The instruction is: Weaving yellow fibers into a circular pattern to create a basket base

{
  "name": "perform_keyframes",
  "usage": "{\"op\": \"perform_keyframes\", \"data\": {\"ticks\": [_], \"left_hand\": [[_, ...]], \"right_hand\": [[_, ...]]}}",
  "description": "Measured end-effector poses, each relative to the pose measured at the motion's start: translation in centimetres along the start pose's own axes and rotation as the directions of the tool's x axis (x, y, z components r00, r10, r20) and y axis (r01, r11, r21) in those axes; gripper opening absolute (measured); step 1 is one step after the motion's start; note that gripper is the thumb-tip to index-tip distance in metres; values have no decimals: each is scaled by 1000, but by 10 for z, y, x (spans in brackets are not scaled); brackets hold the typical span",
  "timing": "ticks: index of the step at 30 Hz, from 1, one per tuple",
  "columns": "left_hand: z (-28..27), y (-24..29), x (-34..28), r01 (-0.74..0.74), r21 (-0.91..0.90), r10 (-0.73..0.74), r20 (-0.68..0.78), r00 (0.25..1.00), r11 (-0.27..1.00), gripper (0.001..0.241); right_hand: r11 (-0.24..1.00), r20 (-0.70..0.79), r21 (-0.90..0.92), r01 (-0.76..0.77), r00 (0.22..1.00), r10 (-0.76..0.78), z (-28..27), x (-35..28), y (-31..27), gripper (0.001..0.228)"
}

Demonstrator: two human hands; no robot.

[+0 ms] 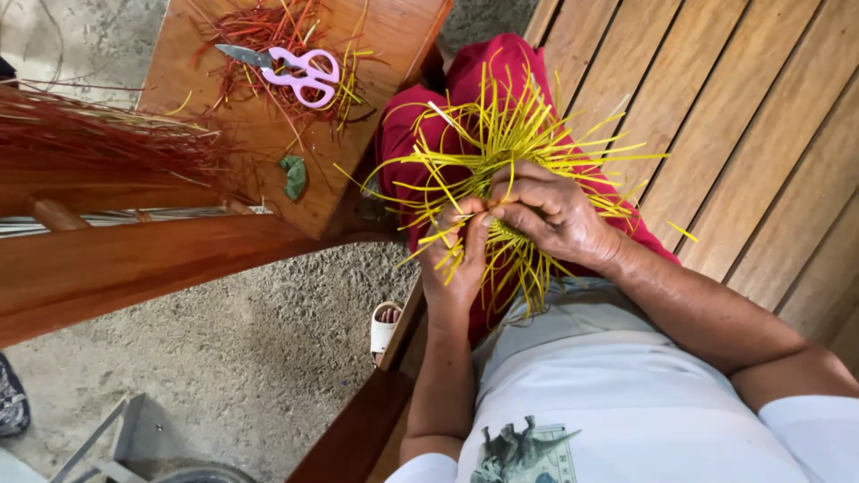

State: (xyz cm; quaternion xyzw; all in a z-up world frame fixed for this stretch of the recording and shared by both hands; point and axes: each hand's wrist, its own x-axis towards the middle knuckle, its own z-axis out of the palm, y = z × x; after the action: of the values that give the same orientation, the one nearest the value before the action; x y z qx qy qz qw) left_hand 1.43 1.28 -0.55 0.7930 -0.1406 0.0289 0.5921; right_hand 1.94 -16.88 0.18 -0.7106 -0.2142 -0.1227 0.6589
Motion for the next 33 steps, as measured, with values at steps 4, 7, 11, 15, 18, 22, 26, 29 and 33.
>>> {"op": "perform_keyframes", "data": {"ticks": [4,7,11,15,18,22,26,29,33], "left_hand": [[3,-8,-1,-26,132,25,8,1000,991,4],[5,-17,-4,-46,165,48,-8,999,985,5],[1,-23,-5,-20,163,22,-9,1000,986,6],[-3,-30,-5,43,85,-42,-6,999,995,9],[-8,-26,-5,38,115,-38,1,999,993,8],[-24,-27,-6,74,88,-73,-18,997,993,10],[-35,-39,-11,187,54,-184,-54,981,981,12],[-33,-49,-21,282,-3,-281,-82,956,959,12],[-31,-55,-19,320,-33,-322,-114,940,947,13]], "right_hand": [[999,-14,31,-16,1000,16,2,3,-3,9],[999,2,-7,-32,999,32,3,1,2,10],[997,48,22,-70,996,68,2,2,7,8],[986,78,49,-157,985,153,4,4,12,7],[981,119,54,-184,977,177,6,-1,29,6],[974,194,51,-222,959,208,15,9,40,7],[964,292,40,-262,926,239,28,16,56,9],[957,341,39,-289,904,259,34,16,57,9],[967,332,0,-256,912,241,30,29,54,9]]}}
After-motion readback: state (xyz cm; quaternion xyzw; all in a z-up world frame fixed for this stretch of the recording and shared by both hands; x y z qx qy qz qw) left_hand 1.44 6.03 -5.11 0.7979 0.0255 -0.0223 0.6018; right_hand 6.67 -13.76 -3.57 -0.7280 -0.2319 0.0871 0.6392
